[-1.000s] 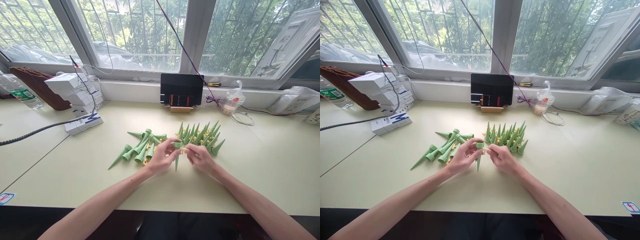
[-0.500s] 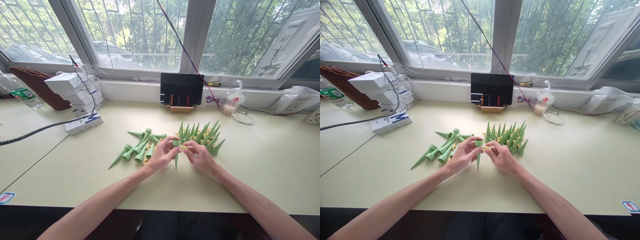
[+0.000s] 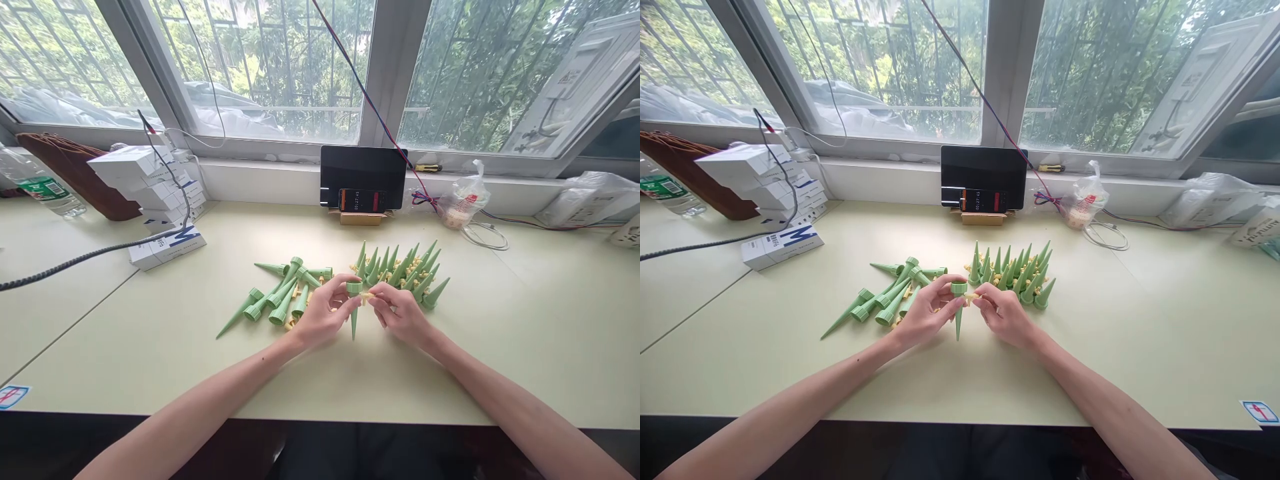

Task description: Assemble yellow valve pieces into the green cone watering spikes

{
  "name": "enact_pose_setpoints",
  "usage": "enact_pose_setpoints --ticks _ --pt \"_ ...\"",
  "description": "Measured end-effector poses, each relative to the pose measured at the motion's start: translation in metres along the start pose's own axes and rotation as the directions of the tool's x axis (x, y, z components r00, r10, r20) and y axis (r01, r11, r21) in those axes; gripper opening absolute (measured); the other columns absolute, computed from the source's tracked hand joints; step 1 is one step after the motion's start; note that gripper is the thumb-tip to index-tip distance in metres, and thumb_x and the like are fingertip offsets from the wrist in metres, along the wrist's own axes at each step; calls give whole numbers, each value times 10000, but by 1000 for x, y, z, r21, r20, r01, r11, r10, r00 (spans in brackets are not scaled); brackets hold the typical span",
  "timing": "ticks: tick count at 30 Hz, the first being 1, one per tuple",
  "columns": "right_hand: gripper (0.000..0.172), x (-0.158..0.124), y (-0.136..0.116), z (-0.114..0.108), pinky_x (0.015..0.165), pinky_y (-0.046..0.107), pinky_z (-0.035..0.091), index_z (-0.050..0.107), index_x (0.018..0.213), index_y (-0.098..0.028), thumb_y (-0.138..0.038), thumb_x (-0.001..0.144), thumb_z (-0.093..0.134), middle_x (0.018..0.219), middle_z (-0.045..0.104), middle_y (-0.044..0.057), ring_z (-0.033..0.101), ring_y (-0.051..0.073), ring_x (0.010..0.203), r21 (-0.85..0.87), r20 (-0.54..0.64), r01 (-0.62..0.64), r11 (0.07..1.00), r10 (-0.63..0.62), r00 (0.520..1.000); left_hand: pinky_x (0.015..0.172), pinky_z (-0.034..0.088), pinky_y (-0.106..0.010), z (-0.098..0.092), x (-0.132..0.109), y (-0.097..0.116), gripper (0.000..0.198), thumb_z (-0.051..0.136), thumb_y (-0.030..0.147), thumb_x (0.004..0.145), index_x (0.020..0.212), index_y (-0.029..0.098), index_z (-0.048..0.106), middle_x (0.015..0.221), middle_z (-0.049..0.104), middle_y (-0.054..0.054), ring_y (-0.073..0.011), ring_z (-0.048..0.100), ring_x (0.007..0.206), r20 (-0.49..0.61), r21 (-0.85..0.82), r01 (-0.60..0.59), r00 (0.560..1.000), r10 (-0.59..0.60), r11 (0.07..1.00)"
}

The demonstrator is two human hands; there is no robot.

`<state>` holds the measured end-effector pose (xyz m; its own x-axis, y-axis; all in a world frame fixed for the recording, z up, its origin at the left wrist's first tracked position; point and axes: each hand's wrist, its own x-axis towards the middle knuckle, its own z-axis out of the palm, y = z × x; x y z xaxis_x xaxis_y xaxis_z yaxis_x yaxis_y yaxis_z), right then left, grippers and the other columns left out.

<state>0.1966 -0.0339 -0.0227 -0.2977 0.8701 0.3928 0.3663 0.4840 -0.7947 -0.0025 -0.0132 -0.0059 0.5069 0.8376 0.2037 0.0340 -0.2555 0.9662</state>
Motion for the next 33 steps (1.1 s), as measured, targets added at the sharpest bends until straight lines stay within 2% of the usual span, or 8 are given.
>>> enact_pose_setpoints --ticks 4,8,15,20,23,27,29,33 --pt "252 0 0 -1 471 237 321 503 797 -200 -307 1009 417 482 434 -69 401 97 424 -38 17 5 999 -5 1000 644 511 -242 0 0 0 362 603 377 915 1227 201 549 780 591 -2 -123 561 687 7 42 -37 999 37 998" --pt "326 0 -1 -2 480 243 314 427 702 -211 -308 1011 396 484 424 -59 395 100 434 -55 23 4 998 -3 1000 656 528 -256 0 -1 -1 349 596 359 917 1229 209 554 768 544 11 -123 548 679 5 98 -61 998 61 993" --pt "355 -2 3 0 476 246 318 452 718 -210 -359 1028 367 481 394 -63 351 101 427 -40 34 -19 999 21 999 682 527 -272 1 -2 0 360 594 362 913 1239 213 560 773 530 11 -129 539 693 2 132 -70 997 71 989" --pt "363 -2 5 2 477 244 310 459 722 -206 -386 1028 379 503 395 -60 354 101 448 -15 36 -11 1000 11 999 666 498 -248 2 -1 3 380 643 352 882 1221 204 555 752 559 9 -127 546 700 7 25 -15 1000 15 1000" --pt "367 -1 4 2 474 241 300 463 717 -203 -393 1023 393 519 401 -57 363 100 458 -12 31 -7 1000 7 1000 573 445 -208 2 0 5 385 669 360 864 1195 197 561 700 518 27 -98 498 617 15 -55 40 999 -40 998" --pt "265 1 2 1 473 238 295 544 873 -188 -400 1002 451 531 403 -68 353 101 463 -32 29 0 999 1 1000 451 350 -179 0 1 10 416 699 382 836 1185 201 564 615 422 64 -69 405 502 9 -106 107 994 -106 989" --pt "231 1 3 1 479 238 297 557 940 -188 -401 989 480 542 395 -70 341 105 477 -59 19 15 998 -14 1000 431 338 -179 -1 2 11 433 710 393 824 1183 200 565 607 423 63 -73 413 494 5 -113 126 992 -126 986" --pt "222 0 5 1 494 240 310 567 954 -193 -385 997 465 551 412 -62 350 110 486 -102 25 41 994 -39 999 435 340 -178 -1 2 11 449 717 401 814 1186 203 562 614 426 60 -75 413 503 13 -121 142 990 -141 982"
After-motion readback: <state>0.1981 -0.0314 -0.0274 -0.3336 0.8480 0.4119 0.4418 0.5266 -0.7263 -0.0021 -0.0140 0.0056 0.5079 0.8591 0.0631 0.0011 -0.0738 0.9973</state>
